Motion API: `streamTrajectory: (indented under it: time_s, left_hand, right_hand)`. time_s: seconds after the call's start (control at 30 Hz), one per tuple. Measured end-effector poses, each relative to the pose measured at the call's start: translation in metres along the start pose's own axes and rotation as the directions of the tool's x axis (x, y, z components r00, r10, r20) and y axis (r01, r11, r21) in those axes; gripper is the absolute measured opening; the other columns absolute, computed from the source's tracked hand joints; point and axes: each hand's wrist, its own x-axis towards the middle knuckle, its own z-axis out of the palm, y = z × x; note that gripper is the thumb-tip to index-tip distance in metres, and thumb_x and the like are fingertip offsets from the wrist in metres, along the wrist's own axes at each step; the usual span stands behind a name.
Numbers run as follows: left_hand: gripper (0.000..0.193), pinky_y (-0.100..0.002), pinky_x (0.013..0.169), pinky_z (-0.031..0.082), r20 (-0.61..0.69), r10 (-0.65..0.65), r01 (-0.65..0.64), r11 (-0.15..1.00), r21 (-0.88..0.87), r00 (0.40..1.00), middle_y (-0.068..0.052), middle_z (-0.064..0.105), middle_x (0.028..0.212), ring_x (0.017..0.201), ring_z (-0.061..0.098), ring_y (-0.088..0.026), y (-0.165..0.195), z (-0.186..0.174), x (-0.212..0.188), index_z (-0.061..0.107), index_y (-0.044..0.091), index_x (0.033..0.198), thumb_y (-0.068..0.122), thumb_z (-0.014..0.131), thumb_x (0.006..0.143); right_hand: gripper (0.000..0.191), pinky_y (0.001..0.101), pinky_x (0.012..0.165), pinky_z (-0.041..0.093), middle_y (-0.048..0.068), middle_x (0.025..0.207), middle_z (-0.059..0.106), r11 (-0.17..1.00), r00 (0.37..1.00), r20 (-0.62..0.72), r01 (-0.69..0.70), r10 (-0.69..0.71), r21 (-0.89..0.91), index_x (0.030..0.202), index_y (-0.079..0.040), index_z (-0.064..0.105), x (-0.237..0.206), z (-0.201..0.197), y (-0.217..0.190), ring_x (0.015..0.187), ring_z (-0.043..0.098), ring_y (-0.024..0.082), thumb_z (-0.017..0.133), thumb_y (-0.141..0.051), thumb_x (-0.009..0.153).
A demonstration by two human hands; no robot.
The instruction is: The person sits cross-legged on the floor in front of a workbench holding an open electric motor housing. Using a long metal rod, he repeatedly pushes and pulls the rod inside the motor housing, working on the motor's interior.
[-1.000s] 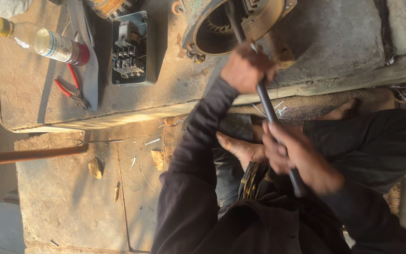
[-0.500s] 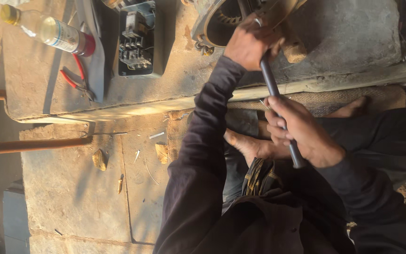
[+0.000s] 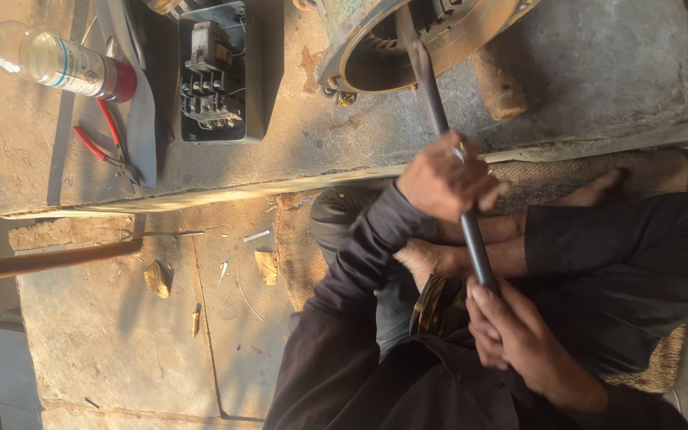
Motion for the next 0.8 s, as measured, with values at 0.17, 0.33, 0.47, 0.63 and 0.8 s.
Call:
streamTrajectory:
  time_s: [0.17,0.33,0.47,0.63,0.8]
  left_hand:
    - [0.021,-0.035,0.075,0.053,-0.053,0.001,0.002,0.998,0.058,0.999,-0.001,0.062,0.066,0.071,0.062,-0.020,-0.065,0.001,0.018,0.067,0.013,0.072,0.018,0.072,0.092]
    - [0.020,-0.037,0.069,0.051,-0.042,-0.015,0.015,1.000,0.000,0.999,0.001,0.063,0.065,0.064,0.061,-0.019,-0.038,0.003,0.021,0.068,0.013,0.071,0.015,0.071,0.090]
    - [0.018,-0.038,0.071,0.052,0.107,0.009,-0.016,0.998,0.061,0.994,0.001,0.058,0.063,0.061,0.060,-0.019,0.044,0.004,0.001,0.069,0.013,0.073,0.025,0.074,0.085]
    - [0.012,-0.035,0.070,0.050,0.069,0.042,-0.045,0.998,0.050,0.997,0.003,0.060,0.066,0.064,0.060,-0.016,0.060,0.004,0.002,0.073,0.015,0.082,0.025,0.074,0.089]
    - [0.011,-0.039,0.071,0.053,0.029,-0.050,0.050,0.999,0.006,0.998,0.000,0.067,0.067,0.065,0.062,-0.024,-0.050,0.000,0.031,0.065,0.016,0.067,0.018,0.070,0.077]
  right_hand:
    - [0.033,0.0232,0.036,0.031,-0.006,0.062,0.036,0.994,0.981,0.162,0.107,-0.109,0.021,0.088,-0.008,0.043,0.023,-0.002,-0.052,0.042,0.033,0.005,0.046,-0.033,0.109]
    - [0.029,0.0226,0.037,0.030,-0.006,0.061,0.036,0.995,0.991,0.117,0.063,-0.071,0.071,0.094,-0.008,0.046,0.001,-0.014,-0.028,0.042,0.033,0.004,0.048,-0.033,0.108]
    - [0.030,0.0270,0.033,0.031,-0.003,0.056,0.036,0.998,0.999,0.005,-0.052,0.052,0.032,0.109,-0.009,0.056,-0.039,-0.029,0.038,0.037,0.032,0.008,0.047,-0.035,0.098]
    - [0.028,0.0284,0.033,0.033,-0.003,0.056,0.036,0.998,0.999,0.008,-0.047,0.047,0.039,0.103,-0.007,0.054,-0.051,-0.025,0.032,0.037,0.032,0.008,0.049,-0.034,0.099]
    - [0.032,0.0230,0.040,0.032,-0.007,0.059,0.036,0.985,0.963,0.207,0.172,-0.172,0.017,0.089,-0.010,0.046,0.014,-0.005,-0.059,0.043,0.032,0.004,0.049,-0.034,0.111]
